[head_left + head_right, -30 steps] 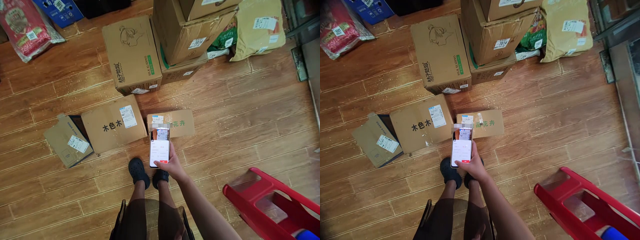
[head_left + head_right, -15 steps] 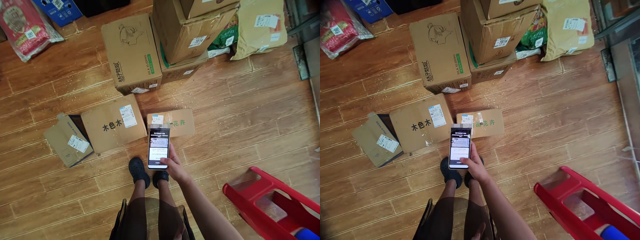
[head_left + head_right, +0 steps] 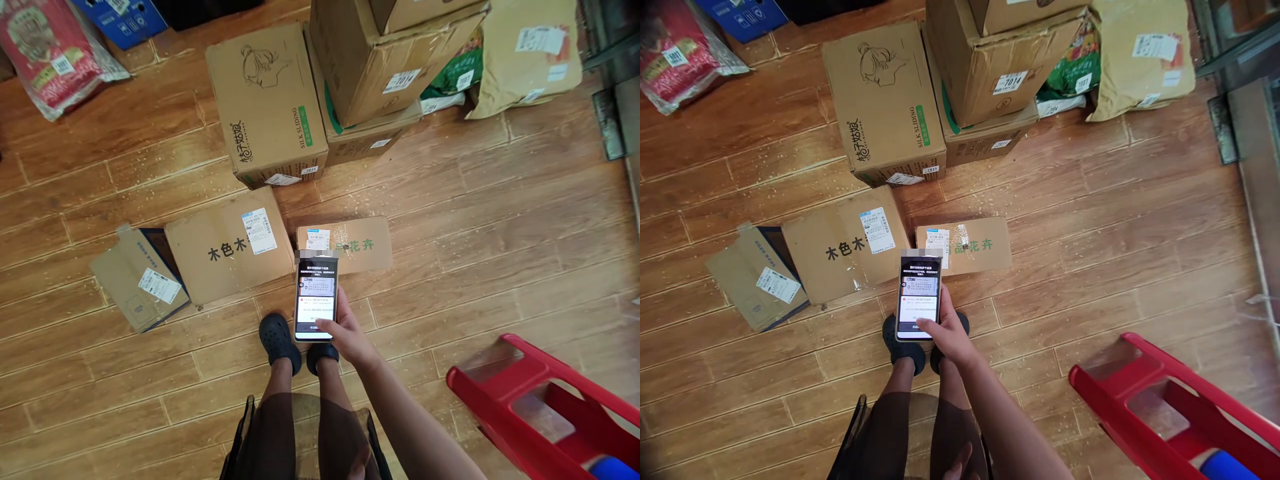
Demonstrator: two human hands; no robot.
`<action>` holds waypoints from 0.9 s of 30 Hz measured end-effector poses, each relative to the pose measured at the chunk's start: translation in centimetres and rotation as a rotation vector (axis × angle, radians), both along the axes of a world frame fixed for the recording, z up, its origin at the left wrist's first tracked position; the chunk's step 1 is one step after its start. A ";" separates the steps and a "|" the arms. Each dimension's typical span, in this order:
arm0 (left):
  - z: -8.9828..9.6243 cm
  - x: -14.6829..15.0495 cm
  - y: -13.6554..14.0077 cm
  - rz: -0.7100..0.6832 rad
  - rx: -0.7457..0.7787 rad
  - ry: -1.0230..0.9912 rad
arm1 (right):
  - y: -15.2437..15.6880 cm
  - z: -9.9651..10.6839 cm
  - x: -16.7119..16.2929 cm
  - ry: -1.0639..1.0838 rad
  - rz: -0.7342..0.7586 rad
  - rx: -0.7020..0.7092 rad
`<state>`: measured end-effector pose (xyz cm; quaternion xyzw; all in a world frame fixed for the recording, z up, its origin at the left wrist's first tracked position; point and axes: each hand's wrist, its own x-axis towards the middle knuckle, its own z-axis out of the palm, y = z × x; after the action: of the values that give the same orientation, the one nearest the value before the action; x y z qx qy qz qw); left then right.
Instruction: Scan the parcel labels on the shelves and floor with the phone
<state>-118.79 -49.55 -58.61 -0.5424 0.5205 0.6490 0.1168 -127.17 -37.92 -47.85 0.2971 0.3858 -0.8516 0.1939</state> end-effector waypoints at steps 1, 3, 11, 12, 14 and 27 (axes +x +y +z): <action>0.1 -0.1 0.0 0.010 0.001 -0.005 | 0.0 0.1 0.0 0.005 0.010 -0.016; 0.2 -0.2 0.0 0.027 0.004 -0.021 | 0.0 0.2 0.0 0.017 0.029 -0.049; 0.0 -0.8 -0.5 0.013 0.041 -0.036 | -0.4 0.1 0.1 0.059 0.065 -0.108; 0.1 -0.9 -0.5 0.012 0.047 -0.037 | -0.4 0.0 0.1 0.062 0.067 -0.111; 0.5 -1.0 -0.7 0.011 0.057 -0.041 | -0.6 0.1 0.2 0.071 0.073 -0.118; 3.3 -1.9 -1.6 0.108 0.187 -0.114 | -2.8 0.9 1.7 0.100 0.278 -0.431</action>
<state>-120.73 -51.15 -55.35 -0.5923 0.4205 0.6681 0.1611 -125.45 -40.77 -46.96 0.1506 0.2418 -0.8929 0.3487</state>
